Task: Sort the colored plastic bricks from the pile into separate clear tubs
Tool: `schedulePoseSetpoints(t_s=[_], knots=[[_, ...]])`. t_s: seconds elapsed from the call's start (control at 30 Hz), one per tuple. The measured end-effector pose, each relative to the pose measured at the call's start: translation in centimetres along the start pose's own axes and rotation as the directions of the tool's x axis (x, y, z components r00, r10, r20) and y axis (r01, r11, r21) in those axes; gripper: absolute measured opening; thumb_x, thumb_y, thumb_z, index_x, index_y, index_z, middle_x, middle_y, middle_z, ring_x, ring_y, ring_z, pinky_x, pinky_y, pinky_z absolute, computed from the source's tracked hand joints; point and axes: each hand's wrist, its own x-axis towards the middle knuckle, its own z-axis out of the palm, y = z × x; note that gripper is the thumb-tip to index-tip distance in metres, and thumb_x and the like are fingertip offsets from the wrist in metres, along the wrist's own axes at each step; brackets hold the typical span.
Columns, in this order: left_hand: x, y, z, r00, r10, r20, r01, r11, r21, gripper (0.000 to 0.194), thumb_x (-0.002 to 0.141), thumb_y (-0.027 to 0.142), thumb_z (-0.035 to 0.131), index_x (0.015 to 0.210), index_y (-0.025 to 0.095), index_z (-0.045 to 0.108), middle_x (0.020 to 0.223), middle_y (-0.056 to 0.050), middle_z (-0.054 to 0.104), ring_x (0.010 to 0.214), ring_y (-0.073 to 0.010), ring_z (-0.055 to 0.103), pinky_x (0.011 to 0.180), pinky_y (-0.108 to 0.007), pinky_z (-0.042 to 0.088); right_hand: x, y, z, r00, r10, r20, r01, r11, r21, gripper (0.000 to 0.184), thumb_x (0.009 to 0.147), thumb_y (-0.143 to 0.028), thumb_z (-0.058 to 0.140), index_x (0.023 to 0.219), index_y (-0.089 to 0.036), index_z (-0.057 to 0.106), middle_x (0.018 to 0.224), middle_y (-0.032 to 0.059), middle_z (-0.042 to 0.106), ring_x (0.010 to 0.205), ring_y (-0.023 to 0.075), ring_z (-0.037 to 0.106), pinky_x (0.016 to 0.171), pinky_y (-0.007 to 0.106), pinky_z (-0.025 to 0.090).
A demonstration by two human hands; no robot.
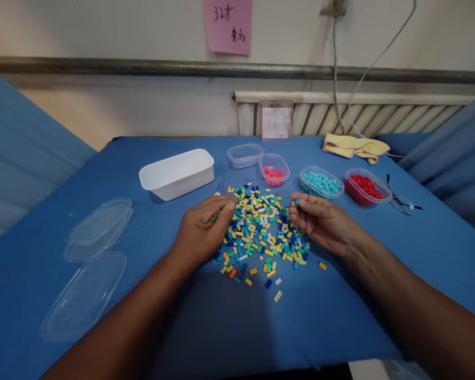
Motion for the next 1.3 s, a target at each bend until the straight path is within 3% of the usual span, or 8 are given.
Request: schedulePoseSetpoints(t_s=[0.3,0.47,0.57,0.67,0.73,0.8,0.93,1.3], knots=[[0.2,-0.2,-0.3,0.998,-0.042,-0.045,0.043,0.999,0.021,0.028,0.11,0.042,0.062,0.11,0.025,0.084,0.116,-0.004,0.084,0.114,-0.0239,0.079,0.108,-0.042,0.062,-0.9,-1.3,0.1,0.999,0.004,-0.036,-0.008,0.994,-0.109,0.038,0.076,-0.023,0.1,0.109,-0.02,0.081,0.09,0.0009,0.081,0.079,0.0109,0.077,0.078,0.018,0.067],[0.7,-0.9,-1.1,0.991,-0.104,-0.079,0.109,0.992,0.061,0.029,0.108,0.04,0.061,0.108,0.023,0.085,0.111,-0.004,0.084,0.107,-0.0238,0.078,0.101,-0.038,0.061,-1.3,-1.1,0.3,0.987,-0.156,-0.025,0.131,0.895,-0.427,0.036,0.08,-0.044,0.097,0.102,-0.02,0.081,0.072,-0.0021,0.071,0.061,0.01,0.064,0.057,0.02,0.055],[0.9,-1.5,-1.8,0.99,-0.123,-0.071,0.133,0.978,0.16,0.029,0.106,0.039,0.061,0.111,0.023,0.085,0.104,-0.005,0.082,0.101,-0.0236,0.076,0.095,-0.037,0.06,-1.4,-0.8,0.0,0.955,-0.295,0.03,0.234,0.687,-0.688,0.03,0.093,-0.049,0.084,0.104,-0.021,0.081,0.068,-0.0022,0.067,0.057,0.0114,0.057,0.054,0.023,0.047],[1.0,-2.0,-2.4,0.986,-0.167,0.002,0.163,0.965,0.206,0.031,0.103,0.042,0.062,0.112,0.023,0.085,0.104,-0.005,0.082,0.098,-0.0238,0.075,0.094,-0.038,0.059,-1.5,-0.4,-0.7,0.889,-0.416,0.19,0.342,0.329,-0.88,0.024,0.1,-0.044,0.074,0.107,-0.022,0.081,0.081,0.0021,0.074,0.068,0.0167,0.065,0.062,0.03,0.051],[0.9,-2.0,-2.6,0.976,-0.202,0.083,0.18,0.959,0.217,0.032,0.102,0.042,0.062,0.112,0.023,0.085,0.105,-0.006,0.082,0.098,-0.0242,0.076,0.095,-0.039,0.059,-1.5,0.0,-1.0,0.826,-0.432,0.363,0.434,0.075,-0.898,0.02,0.103,-0.037,0.07,0.112,-0.023,0.081,0.091,0.0044,0.077,0.078,0.0198,0.069,0.071,0.034,0.054],[0.8,-2.0,-2.6,0.963,-0.221,0.157,0.179,0.954,0.241,0.032,0.101,0.041,0.061,0.111,0.022,0.084,0.108,-0.007,0.082,0.1,-0.025,0.076,0.096,-0.04,0.06,-1.6,0.4,-1.1,0.772,-0.389,0.503,0.522,-0.065,-0.851,0.02,0.105,-0.032,0.066,0.116,-0.024,0.08,0.097,0.0058,0.078,0.084,0.0215,0.072,0.077,0.036,0.056],[0.5,-2.0,-2.4,0.94,-0.222,0.257,0.141,0.944,0.298,0.031,0.102,0.039,0.059,0.11,0.022,0.084,0.112,-0.008,0.081,0.102,-0.0251,0.075,0.098,-0.041,0.06,-1.9,0.8,-0.9,0.722,-0.34,0.602,0.609,-0.101,-0.787,0.023,0.107,-0.03,0.063,0.124,-0.026,0.078,0.106,0.0076,0.08,0.093,0.024,0.075,0.082,0.039,0.059],[0.1,-2.1,-2.2,0.92,-0.195,0.339,0.086,0.946,0.311,0.024,0.101,0.029,0.06,0.103,0.022,0.082,0.105,-0.005,0.08,0.092,-0.0213,0.074,0.081,-0.034,0.057,-1.6,0.6,-1.7,0.747,-0.329,0.578,0.572,-0.125,-0.811,0.021,0.105,-0.031,0.065,0.119,-0.028,0.081,0.104,0.0072,0.082,0.094,0.0265,0.076,0.084,0.042,0.06]])
